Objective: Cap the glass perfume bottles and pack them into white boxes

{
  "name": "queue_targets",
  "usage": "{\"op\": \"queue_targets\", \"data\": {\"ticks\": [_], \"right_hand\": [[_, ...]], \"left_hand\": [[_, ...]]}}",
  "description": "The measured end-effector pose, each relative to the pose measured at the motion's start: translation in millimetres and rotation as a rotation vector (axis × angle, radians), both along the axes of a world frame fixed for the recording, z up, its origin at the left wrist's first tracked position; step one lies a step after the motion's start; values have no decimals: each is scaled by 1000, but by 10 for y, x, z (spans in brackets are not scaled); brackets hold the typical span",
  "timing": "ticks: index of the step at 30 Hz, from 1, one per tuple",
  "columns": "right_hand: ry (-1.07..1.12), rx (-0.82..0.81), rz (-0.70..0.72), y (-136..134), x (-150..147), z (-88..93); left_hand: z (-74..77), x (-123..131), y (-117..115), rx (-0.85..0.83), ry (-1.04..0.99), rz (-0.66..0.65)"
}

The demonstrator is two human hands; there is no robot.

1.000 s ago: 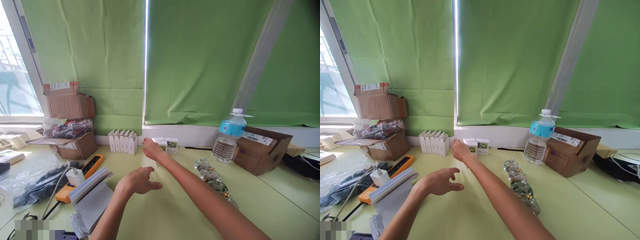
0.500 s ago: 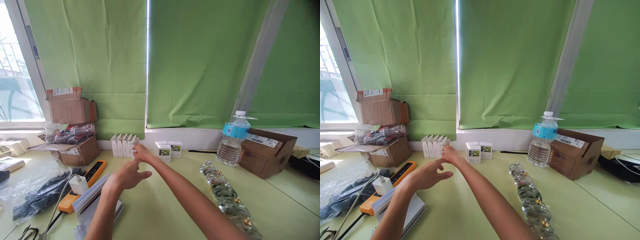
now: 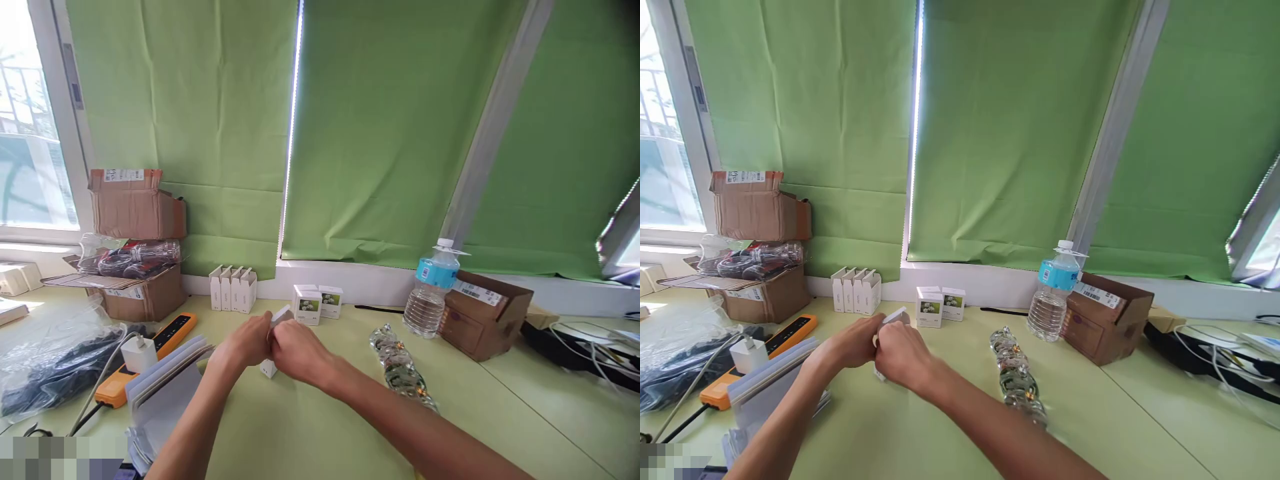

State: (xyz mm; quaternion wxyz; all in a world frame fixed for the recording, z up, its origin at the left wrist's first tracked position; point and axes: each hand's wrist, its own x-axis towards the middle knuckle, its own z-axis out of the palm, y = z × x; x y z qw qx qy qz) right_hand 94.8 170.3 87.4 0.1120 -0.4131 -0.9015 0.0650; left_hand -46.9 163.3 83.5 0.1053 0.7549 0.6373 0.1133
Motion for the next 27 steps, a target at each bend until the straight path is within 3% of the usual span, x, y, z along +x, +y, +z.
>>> {"op": "queue_targets", "data": {"ticks": [5, 9, 11, 14, 21, 24, 27], "right_hand": [[150, -62, 90, -273, 367, 88], [480, -122, -16, -603, 696, 145], [540, -206, -53, -820, 810, 105], [482, -291, 10, -1065, 875, -68], [169, -252, 173, -1022, 795, -605], [142, -225, 186, -1003, 828, -614], [225, -258, 163, -1045, 902, -470]], "left_hand": [[-26, 128, -9, -23, -42, -142], [-25, 156, -26, -86, -94, -195], [-28, 177, -39, -130, -126, -218], [-27, 213, -60, -181, -170, -232], [135, 15, -187, -225, -189, -97], [264, -198, -311, -112, -155, 6], [348, -411, -436, 0, -26, 155]]}}
